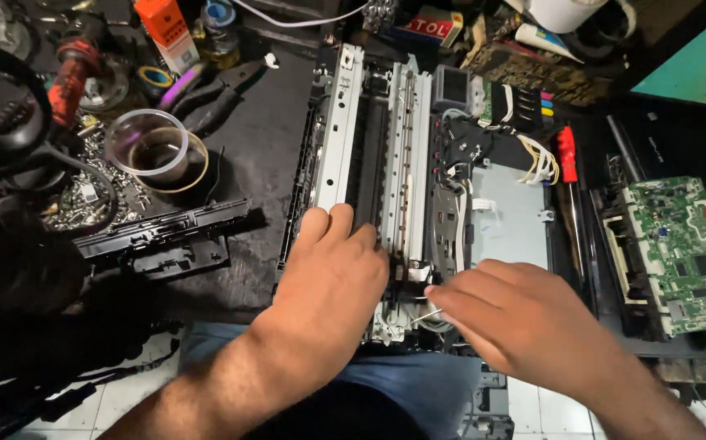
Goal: Disassembling a printer by removing the main circuit board and disconnecting internal ribbon cables.
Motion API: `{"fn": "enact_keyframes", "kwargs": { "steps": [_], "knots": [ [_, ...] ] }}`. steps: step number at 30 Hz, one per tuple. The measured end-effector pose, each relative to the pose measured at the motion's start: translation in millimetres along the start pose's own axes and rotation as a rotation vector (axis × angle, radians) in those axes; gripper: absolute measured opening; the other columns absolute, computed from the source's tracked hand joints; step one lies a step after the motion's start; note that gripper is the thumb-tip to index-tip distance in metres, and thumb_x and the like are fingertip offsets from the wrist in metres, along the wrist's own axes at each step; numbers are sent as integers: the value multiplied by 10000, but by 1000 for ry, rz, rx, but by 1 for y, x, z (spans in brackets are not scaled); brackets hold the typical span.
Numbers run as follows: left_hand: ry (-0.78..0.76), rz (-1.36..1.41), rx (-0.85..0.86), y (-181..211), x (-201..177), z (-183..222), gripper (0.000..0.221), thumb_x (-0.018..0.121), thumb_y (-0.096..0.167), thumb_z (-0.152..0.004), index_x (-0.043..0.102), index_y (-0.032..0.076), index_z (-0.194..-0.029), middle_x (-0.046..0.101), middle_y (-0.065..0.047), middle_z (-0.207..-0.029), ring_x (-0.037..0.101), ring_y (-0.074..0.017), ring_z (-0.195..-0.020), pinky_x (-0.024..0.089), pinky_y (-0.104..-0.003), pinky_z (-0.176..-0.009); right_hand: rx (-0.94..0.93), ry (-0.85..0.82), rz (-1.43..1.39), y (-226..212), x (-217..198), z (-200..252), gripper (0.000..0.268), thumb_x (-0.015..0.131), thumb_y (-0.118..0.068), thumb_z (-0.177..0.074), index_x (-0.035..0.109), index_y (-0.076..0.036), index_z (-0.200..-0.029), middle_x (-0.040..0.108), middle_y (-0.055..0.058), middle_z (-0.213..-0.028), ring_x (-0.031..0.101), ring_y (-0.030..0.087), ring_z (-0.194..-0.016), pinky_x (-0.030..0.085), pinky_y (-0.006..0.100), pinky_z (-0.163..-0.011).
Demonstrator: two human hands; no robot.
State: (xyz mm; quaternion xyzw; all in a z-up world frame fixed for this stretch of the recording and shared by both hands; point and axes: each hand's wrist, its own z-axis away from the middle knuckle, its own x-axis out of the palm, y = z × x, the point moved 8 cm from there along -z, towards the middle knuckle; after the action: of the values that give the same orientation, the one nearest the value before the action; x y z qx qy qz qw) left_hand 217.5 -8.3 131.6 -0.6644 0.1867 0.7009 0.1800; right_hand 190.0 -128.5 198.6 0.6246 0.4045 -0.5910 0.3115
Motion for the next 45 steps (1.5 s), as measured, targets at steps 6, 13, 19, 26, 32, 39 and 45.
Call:
{"fn": "enact_keyframes", "kwargs": {
  "steps": [6, 13, 19, 26, 32, 39, 45],
  "knots": [
    [178, -28, -21, -4, -2, -2, 131, 621, 151, -844, 713, 245, -845, 620, 13, -800, 518, -307, -947, 354, -448, -846, -54, -17, 12, 1, 7, -14, 141, 649, -94, -935, 688, -126, -1066, 667, -4, -957, 549, 246, -723, 451, 356, -595],
    [114, -62, 11, -9, -12, -1, 213, 747, 214, -717, 724, 284, -917, 635, 19, -863, 529, -285, -968, 359, -428, -900, -5, 47, 38, -1, 1, -21, 146, 742, -43, -874, 702, -84, -1008, 685, 9, -939, 546, 233, -683, 455, 316, -578],
    [93, -5, 23, -16, -11, 0, 204, 687, 135, -770, 724, 270, -918, 648, 12, -876, 540, -270, -952, 354, -427, -931, -46, -30, 67, -4, 7, -31, 106, 707, -107, -911, 717, -97, -1016, 662, 1, -877, 559, 244, -684, 466, 340, -575],
    [95, -103, 0, -12, -11, 1, 147, 675, 110, -785, 692, 217, -884, 618, -2, -800, 525, -251, -878, 365, -418, -919, -75, -113, 118, -3, 7, -37, 81, 676, -142, -932, 704, -128, -1008, 640, -12, -872, 570, 252, -721, 483, 379, -562],
    [66, -99, 50, -7, -10, 2, 165, 617, 164, -847, 712, 281, -916, 632, 5, -848, 496, -288, -939, 341, -445, -916, -112, -265, 147, 2, 21, -35, 146, 654, -172, -893, 694, -136, -1029, 568, 18, -788, 541, 291, -709, 439, 450, -502],
    [78, -117, 36, -9, -6, 0, 158, 624, 161, -846, 722, 263, -915, 639, 20, -856, 515, -302, -989, 343, -465, -992, -111, -298, 128, 2, 18, -40, 73, 630, -202, -950, 677, -157, -982, 565, 12, -774, 541, 279, -728, 447, 433, -528],
    [121, -59, 32, -12, -5, 0, 166, 646, 133, -800, 710, 272, -864, 632, 42, -814, 515, -281, -974, 349, -453, -972, -124, -250, 141, 1, 13, -39, 118, 617, -221, -961, 693, -142, -1007, 572, 12, -775, 549, 289, -703, 449, 445, -515]
  ]
}}
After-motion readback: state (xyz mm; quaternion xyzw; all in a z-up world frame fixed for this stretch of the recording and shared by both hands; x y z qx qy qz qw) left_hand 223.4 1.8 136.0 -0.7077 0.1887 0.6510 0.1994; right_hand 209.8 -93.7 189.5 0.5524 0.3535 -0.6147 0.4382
